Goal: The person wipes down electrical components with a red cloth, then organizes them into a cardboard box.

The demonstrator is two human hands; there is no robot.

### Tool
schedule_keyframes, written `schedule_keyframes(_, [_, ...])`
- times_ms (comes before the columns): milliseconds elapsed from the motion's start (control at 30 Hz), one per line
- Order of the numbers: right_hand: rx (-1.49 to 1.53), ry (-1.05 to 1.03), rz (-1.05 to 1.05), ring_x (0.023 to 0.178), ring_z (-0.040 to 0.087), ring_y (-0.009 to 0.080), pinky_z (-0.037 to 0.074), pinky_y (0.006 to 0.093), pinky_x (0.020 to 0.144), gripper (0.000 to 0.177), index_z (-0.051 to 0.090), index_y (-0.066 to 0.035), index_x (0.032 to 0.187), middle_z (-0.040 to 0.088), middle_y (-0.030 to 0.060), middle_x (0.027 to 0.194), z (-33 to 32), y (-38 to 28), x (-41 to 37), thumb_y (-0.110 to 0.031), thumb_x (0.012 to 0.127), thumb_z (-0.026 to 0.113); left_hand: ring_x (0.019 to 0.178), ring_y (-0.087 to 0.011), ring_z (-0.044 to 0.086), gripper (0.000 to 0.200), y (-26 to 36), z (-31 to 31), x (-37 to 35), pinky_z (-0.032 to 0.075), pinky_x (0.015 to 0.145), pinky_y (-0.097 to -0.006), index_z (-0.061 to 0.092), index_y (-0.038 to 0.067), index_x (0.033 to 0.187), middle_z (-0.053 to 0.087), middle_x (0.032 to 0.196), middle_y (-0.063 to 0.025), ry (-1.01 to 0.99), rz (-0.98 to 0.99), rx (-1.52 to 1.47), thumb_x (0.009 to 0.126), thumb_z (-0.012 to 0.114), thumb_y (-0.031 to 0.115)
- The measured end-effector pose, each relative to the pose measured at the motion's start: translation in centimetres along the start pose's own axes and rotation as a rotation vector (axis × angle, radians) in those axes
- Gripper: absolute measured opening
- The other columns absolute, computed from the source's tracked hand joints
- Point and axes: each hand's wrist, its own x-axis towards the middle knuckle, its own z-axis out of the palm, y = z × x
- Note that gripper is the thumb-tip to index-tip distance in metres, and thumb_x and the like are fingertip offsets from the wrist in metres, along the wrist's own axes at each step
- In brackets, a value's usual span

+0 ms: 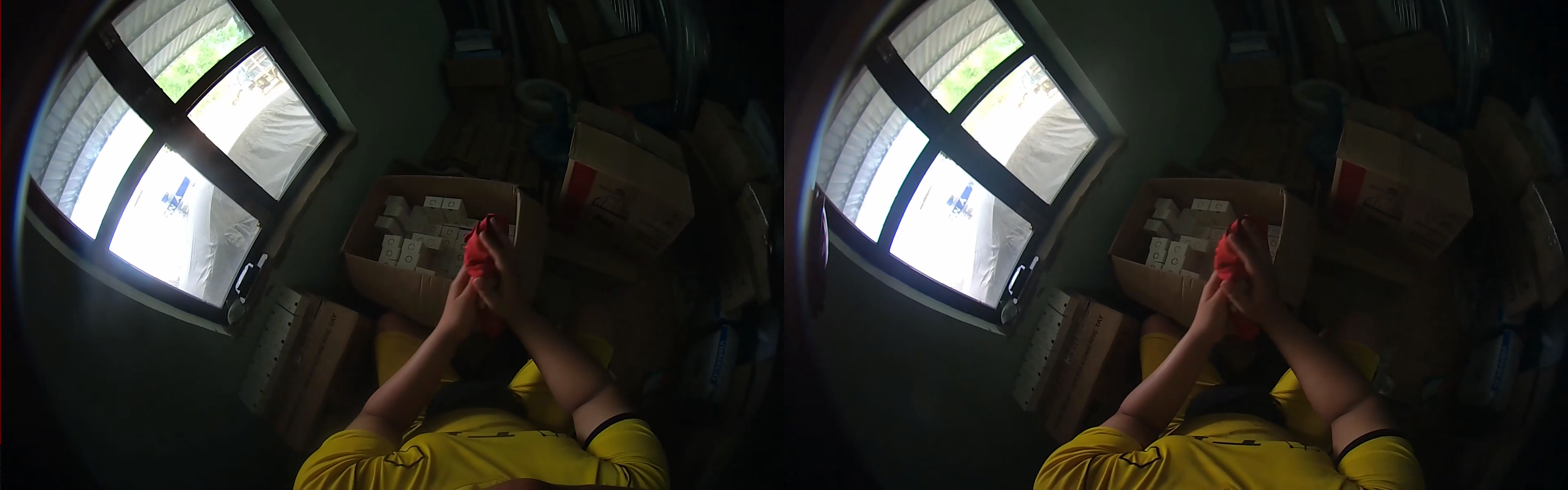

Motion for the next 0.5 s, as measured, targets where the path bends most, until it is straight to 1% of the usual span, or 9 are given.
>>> schedule_keyframes(67, [0.122, 0.027, 0.152, 0.144, 0.032, 0.0388, 0.025, 0.047, 0.117, 0.063, 0.044, -0.004, 0.145, 0.034, 0.0223, 0.154, -1.1, -0.1, 0.7, -0.042, 0.095, 0.055, 0.135, -0.0181, 0.043, 0.048, -0.3, 0.4, -0.4, 0.036, 0.111, -0.0321, 0.036, 0.004, 0.149, 0.046, 0.146, -0.01, -0.014, 0.039, 0.083, 0.104, 0.047, 0.016])
schedule_keyframes(200, [0.29, 0.13, 0.222, 0.141, 0.036, 0.0359, 0.027, 0.044, 0.117, 0.059, 0.045, 0.0, 0.142, 0.039, 0.0218, 0.15, 0.1, 2.1, -0.4, -0.04, 0.098, 0.053, 0.138, -0.0202, 0.04, 0.053, -0.9, 0.4, -0.5, 0.032, 0.113, -0.0329, 0.031, 0.005, 0.152, 0.042, 0.149, -0.0112, 0.046, 0.096, 0.151, 0.104, 0.05, 0.018])
schedule_keyframes(267, [0.208, 0.066, 0.187, 0.142, 0.035, 0.0347, 0.028, 0.043, 0.116, 0.077, 0.037, -0.002, 0.147, 0.039, 0.0204, 0.15, 1.2, 1.4, -0.1, -0.048, 0.09, 0.063, 0.138, -0.021, 0.04, 0.055, -0.8, 0.1, 0.3, 0.032, 0.113, -0.0331, 0.028, 0.005, 0.152, 0.041, 0.149, -0.0116, 0.112, 0.234, 0.059, 0.104, 0.049, 0.02])
schedule_keyframes(300, [0.199, 0.054, 0.192, 0.142, 0.035, 0.0341, 0.029, 0.0429, 0.116, 0.083, 0.035, -0.003, 0.148, 0.039, 0.0196, 0.15, 2.3, 1.2, -0.2, -0.051, 0.088, 0.066, 0.136, -0.0219, 0.042, 0.054, 0.7, 0.3, 0.4, 0.034, 0.113, -0.0338, 0.028, 0.006, 0.152, 0.042, 0.148, -0.0121, 0.062, 0.345, 0.063, 0.105, 0.048, 0.023])
schedule_keyframes(333, [0.196, 0.034, 0.203, 0.142, 0.035, 0.0334, 0.03, 0.0428, 0.115, 0.09, 0.033, -0.004, 0.15, 0.038, 0.0188, 0.15, 3.2, 1.0, -0.7, -0.054, 0.085, 0.069, 0.135, -0.0214, 0.043, 0.052, 1.4, 0.2, 0.7, 0.035, 0.112, -0.0346, 0.031, 0.006, 0.149, 0.045, 0.144, -0.0123, 0.081, 0.326, 0.008, 0.104, 0.048, 0.027])
schedule_keyframes(367, [0.262, -0.03, 0.306, 0.142, 0.034, 0.0313, 0.032, 0.0427, 0.114, 0.105, 0.027, -0.005, 0.153, 0.036, 0.0167, 0.15, 2.7, 0.5, -0.4, -0.061, 0.077, 0.074, 0.131, -0.0209, 0.046, 0.052, 1.4, -0.2, 0.4, 0.037, 0.109, -0.034, 0.033, 0.005, 0.148, 0.047, 0.141, -0.0121, 0.121, 0.157, -0.107, 0.103, 0.05, 0.026])
schedule_keyframes(433, [0.442, 0.002, 0.29, 0.126, 0.048, 0.0256, 0.041, 0.0399, 0.104, 0.087, 0.04, -0.004, 0.143, 0.048, 0.013, 0.136, 2.4, 3.1, -1.0, -0.065, 0.085, 0.063, 0.122, -0.0188, 0.051, 0.053, 1.1, -0.9, 0.5, 0.042, 0.103, -0.0323, 0.037, 0.003, 0.145, 0.052, 0.133, -0.0108, 0.095, 0.198, 0.098, 0.1, 0.056, 0.025])
schedule_keyframes(467, [0.529, 0.039, 0.271, 0.116, 0.055, 0.0236, 0.046, 0.0395, 0.098, 0.081, 0.046, -0.004, 0.138, 0.053, 0.011, 0.127, 2.2, 4.5, -1.4, -0.067, 0.088, 0.058, 0.117, -0.0173, 0.054, 0.055, 0.9, -1.1, 0.6, 0.044, 0.098, -0.0312, 0.039, 0.002, 0.144, 0.055, 0.128, -0.0098, 0.037, 0.379, 0.44, 0.098, 0.06, 0.024])
schedule_keyframes(500, [0.538, 0.045, 0.338, 0.113, 0.056, 0.0216, 0.045, 0.0381, 0.098, 0.078, 0.048, -0.003, 0.134, 0.055, 0.0104, 0.122, 1.5, 6.1, -1.9, -0.067, 0.09, 0.056, 0.108, -0.0145, 0.055, 0.063, 1.7, -0.5, -0.4, 0.047, 0.092, -0.0298, 0.041, 0.001, 0.143, 0.057, 0.122, -0.0081, -0.055, 0.214, 0.235, 0.091, 0.072, 0.021])
